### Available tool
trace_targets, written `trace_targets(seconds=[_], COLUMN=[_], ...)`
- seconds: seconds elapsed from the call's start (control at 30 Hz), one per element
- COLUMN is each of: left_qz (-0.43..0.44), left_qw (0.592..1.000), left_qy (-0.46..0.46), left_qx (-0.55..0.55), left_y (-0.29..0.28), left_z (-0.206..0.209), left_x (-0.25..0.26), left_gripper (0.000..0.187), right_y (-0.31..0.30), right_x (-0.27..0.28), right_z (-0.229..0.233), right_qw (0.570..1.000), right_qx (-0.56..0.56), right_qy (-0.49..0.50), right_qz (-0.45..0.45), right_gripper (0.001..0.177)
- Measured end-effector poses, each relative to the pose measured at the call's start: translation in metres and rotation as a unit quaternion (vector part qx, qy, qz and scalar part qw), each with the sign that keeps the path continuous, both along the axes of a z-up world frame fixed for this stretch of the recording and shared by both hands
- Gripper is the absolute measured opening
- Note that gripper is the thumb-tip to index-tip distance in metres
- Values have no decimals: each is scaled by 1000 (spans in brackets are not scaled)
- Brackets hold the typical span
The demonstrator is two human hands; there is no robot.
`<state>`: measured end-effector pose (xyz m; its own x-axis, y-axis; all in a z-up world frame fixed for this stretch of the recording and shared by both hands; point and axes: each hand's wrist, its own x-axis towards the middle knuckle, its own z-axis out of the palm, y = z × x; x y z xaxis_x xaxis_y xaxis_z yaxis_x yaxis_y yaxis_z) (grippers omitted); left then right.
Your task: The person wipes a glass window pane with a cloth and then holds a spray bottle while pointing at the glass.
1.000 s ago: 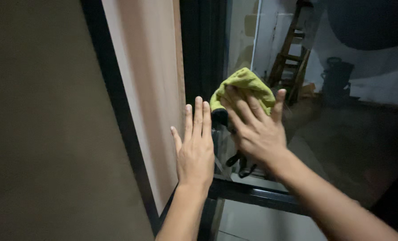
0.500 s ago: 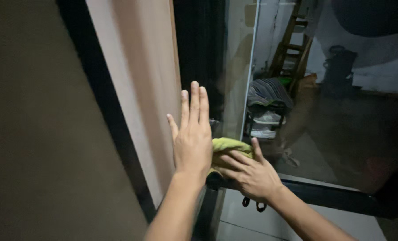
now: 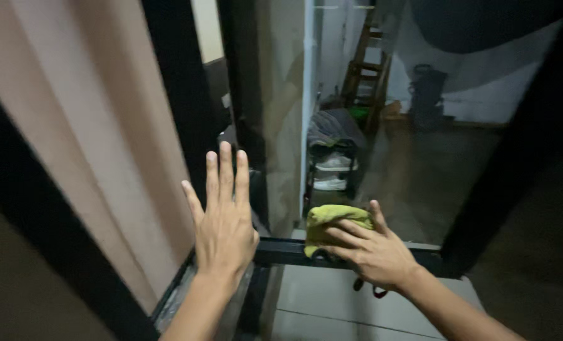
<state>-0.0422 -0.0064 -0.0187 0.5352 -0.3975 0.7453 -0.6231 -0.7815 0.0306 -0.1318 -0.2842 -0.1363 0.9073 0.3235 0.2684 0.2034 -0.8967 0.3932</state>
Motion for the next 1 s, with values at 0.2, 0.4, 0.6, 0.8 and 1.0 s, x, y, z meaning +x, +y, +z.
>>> trace_targets(seconds=[0.2,0.4,0.6,0.8,1.0], left_qz=[-29,-64,-67,-81,-72], left_qw=[999,997,997,996,994], left_qy=[-9,-13,-31,-17,-88], left_qx=[35,36,36,21,4], left_y=[-44,-69,-74,-75,-85], left_z=[-1,2,30,76,119], left_x=[-24,-41,-45,-44,-35], left_gripper=[102,101,100,104,95], right_y=[-60,-90,-98,-85,-61], right_x=[-54,-92,-88,-82,-76], right_z=[-6,-22,-23,44,116], right_qw=[990,989,984,960,937], right_qx=[-26,-51,-82,-108,-120], right_qy=[59,6,-52,-177,-182], right_qz=[-123,-138,-149,-186,-274], right_gripper=[56,48,55,63,70])
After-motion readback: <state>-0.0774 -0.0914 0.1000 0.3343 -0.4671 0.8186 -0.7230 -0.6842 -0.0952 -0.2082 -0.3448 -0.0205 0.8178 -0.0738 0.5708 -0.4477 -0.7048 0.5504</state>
